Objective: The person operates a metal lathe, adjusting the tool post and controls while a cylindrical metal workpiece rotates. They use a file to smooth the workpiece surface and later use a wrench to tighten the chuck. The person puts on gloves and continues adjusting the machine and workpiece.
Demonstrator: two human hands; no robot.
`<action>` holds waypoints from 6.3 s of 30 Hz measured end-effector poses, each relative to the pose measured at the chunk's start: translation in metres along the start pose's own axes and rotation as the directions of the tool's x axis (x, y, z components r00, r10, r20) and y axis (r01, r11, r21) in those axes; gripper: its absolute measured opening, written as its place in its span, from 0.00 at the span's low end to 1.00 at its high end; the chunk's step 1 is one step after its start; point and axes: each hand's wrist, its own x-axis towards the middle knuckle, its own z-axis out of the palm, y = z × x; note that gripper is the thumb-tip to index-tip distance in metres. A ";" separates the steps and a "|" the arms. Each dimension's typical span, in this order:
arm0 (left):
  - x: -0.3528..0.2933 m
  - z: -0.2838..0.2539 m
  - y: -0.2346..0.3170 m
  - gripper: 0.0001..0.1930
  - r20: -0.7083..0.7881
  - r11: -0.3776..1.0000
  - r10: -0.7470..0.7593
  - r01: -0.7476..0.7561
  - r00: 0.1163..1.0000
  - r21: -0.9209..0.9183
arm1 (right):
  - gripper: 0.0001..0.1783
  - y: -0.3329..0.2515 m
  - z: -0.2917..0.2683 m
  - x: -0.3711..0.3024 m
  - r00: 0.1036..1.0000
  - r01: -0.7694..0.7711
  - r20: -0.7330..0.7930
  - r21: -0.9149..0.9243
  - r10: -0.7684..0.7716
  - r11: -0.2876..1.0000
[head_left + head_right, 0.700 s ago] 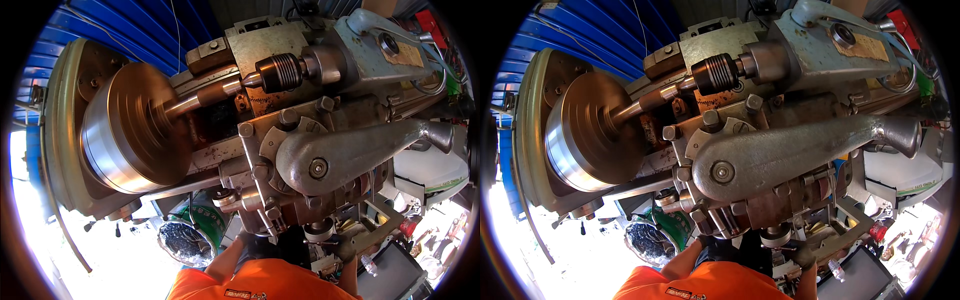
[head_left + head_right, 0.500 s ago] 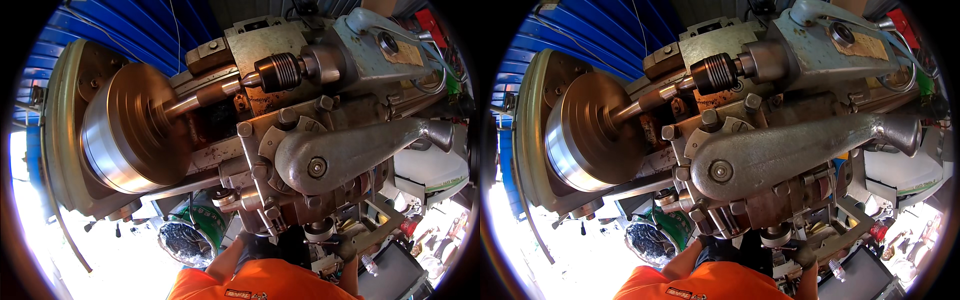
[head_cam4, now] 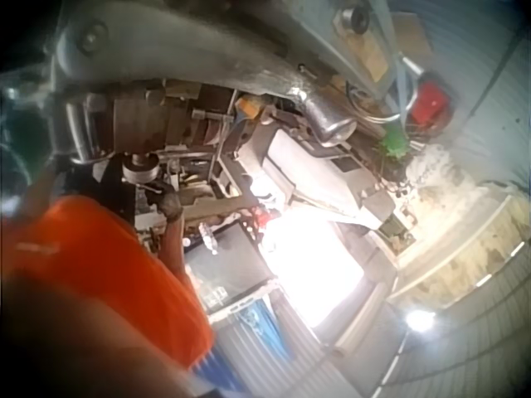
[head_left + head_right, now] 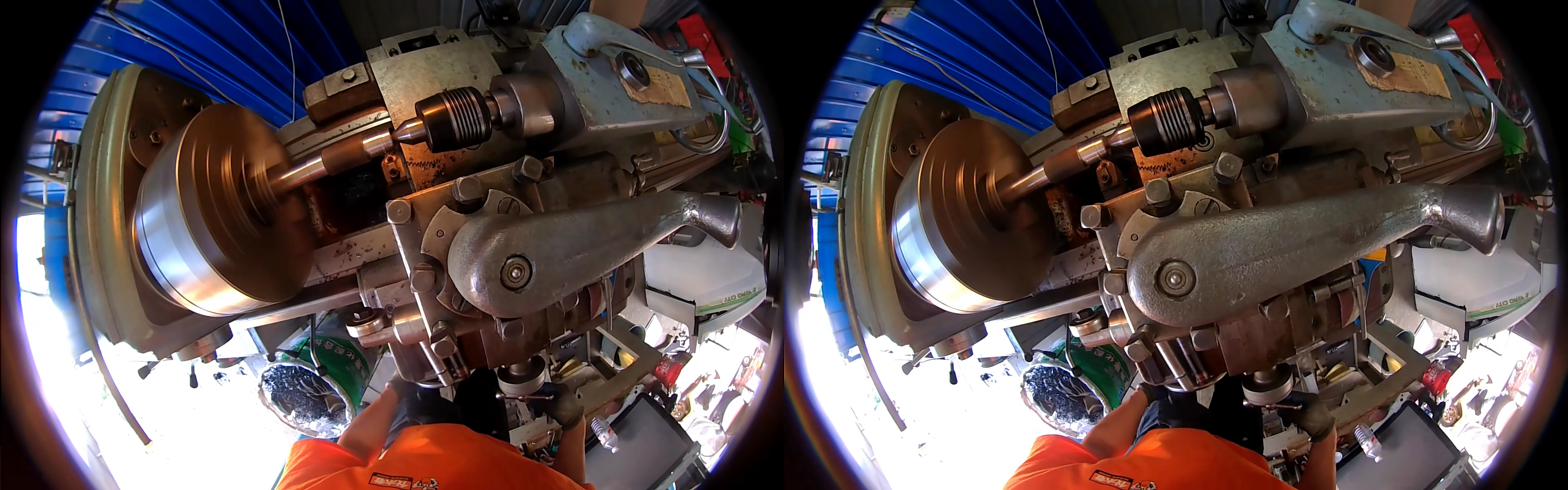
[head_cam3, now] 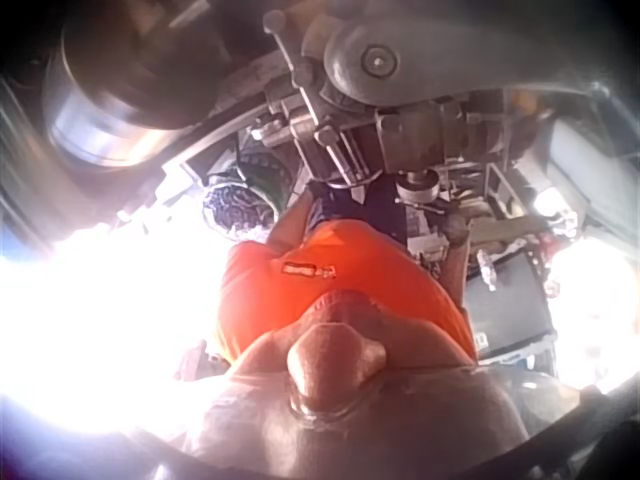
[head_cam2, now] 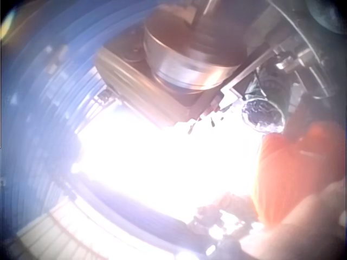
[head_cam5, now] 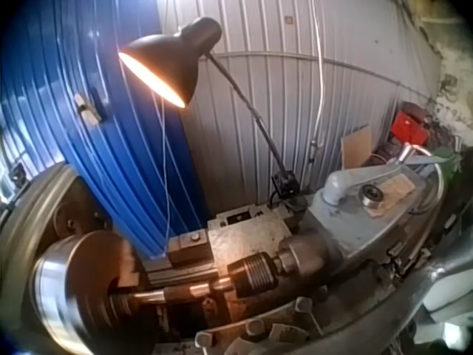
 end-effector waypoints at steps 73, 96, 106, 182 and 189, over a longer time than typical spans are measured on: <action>0.000 -0.020 0.036 0.20 0.106 0.676 -0.365 0.342 0.925 -0.653 | 0.15 0.058 -0.021 0.041 0.996 -0.066 0.064 0.194 0.055 0.979; 0.001 -0.021 0.041 0.21 0.120 0.583 -0.402 0.355 0.908 -0.731 | 0.17 0.031 -0.022 0.033 0.990 -0.091 0.120 0.143 0.074 0.986; 0.000 -0.023 0.044 0.22 0.123 0.553 -0.415 0.357 0.902 -0.753 | 0.14 0.074 -0.022 0.048 0.998 -0.013 0.059 0.160 0.003 0.987; -0.068 0.000 0.241 0.20 -0.157 0.786 -0.175 0.042 0.972 -0.616 | 0.14 0.197 0.027 0.124 0.690 0.323 -0.235 -0.747 -0.685 0.582; -0.006 0.030 0.305 0.19 -0.135 0.789 0.068 -0.136 0.988 -0.599 | 0.13 0.068 0.056 -0.016 0.819 0.385 -0.130 -0.597 -0.558 0.704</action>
